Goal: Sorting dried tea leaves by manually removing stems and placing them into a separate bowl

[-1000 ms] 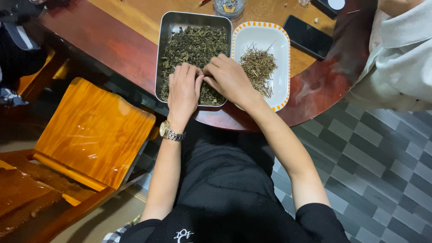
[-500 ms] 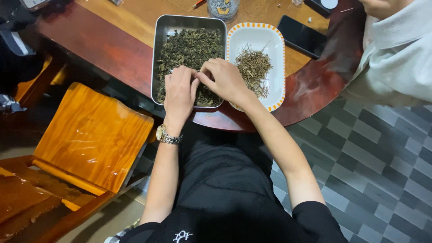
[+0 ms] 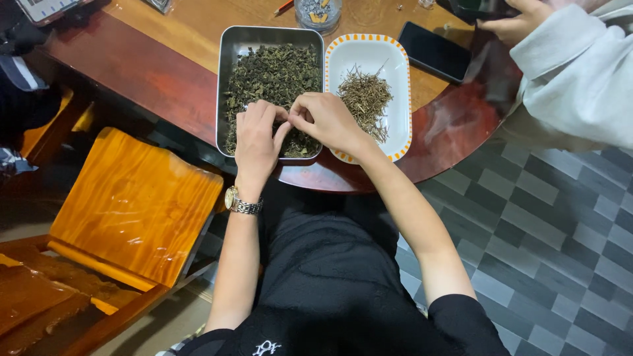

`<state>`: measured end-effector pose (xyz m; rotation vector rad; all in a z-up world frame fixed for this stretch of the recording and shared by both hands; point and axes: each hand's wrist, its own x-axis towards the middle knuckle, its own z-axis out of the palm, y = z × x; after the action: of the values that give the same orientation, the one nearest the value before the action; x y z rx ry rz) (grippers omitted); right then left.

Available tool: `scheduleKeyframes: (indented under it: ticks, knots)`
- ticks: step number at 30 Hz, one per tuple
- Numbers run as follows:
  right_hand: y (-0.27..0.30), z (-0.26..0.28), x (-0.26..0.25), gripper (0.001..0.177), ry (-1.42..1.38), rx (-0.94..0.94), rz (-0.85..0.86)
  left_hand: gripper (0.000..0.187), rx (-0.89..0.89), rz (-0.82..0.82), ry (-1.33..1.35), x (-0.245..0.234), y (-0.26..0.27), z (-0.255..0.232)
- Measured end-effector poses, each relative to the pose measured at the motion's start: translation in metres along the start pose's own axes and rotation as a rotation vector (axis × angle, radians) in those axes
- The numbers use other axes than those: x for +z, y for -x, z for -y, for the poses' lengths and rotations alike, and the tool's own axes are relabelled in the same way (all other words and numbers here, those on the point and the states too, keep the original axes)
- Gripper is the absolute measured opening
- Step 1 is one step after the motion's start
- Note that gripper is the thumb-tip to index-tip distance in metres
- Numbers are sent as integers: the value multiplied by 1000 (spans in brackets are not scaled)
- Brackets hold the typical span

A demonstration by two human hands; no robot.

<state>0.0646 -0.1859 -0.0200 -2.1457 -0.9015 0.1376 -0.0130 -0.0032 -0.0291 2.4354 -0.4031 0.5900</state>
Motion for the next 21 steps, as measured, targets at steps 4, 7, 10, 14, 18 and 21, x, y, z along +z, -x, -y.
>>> scheduleKeyframes:
  ticks: [4, 7, 10, 14, 18, 21]
  knots:
    - [-1, 1, -2, 10, 6, -19, -4, 14, 0, 4, -21, 1, 1, 0]
    - [0, 1, -2, 9, -3, -20, -3, 13, 7, 0, -19, 3, 2, 3]
    - [1, 0, -2, 10, -10, -10, -10, 13, 19, 1, -18, 5, 3, 6]
    - [1, 7, -5, 11, 70, -46, -3, 14, 23, -12, 5, 5, 2, 5]
    - [1, 2, -4, 11, 123, -61, 11, 18, 21, -22, 7, 6, 3, 5]
    - [4, 1, -3, 12, 153, -79, 1, 21, 15, -28, 7, 8, 3, 7]
